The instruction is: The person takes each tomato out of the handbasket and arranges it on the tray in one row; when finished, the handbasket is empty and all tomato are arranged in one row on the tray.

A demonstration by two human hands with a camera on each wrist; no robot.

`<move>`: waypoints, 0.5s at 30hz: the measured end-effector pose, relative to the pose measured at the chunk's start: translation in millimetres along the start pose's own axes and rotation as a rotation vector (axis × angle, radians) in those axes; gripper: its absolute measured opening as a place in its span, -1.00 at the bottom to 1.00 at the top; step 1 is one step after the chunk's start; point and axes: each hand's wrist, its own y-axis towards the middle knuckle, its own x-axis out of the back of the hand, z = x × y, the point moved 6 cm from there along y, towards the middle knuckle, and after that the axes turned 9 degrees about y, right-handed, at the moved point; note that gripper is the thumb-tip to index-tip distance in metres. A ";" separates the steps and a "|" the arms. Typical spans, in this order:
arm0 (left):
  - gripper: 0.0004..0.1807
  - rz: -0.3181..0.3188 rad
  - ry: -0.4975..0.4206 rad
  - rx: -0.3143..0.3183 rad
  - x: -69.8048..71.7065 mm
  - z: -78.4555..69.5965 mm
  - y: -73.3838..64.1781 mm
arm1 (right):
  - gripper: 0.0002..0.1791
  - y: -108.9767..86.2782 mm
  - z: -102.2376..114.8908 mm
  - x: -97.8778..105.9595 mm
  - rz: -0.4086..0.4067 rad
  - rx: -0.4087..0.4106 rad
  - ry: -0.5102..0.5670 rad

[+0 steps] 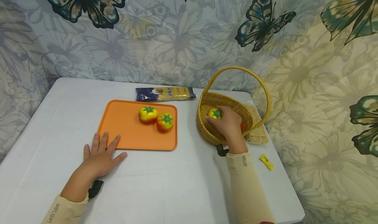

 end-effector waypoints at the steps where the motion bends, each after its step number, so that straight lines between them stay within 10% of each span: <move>1: 0.07 0.002 0.001 0.005 0.3 0.8 -0.8 | -0.16 1.4 9.6 1.9 -0.009 0.022 0.011; 15: 0.05 -0.039 -0.022 -0.015 4.1 -0.2 -4.8 | -0.21 16.6 130.7 -37.9 0.090 0.198 0.094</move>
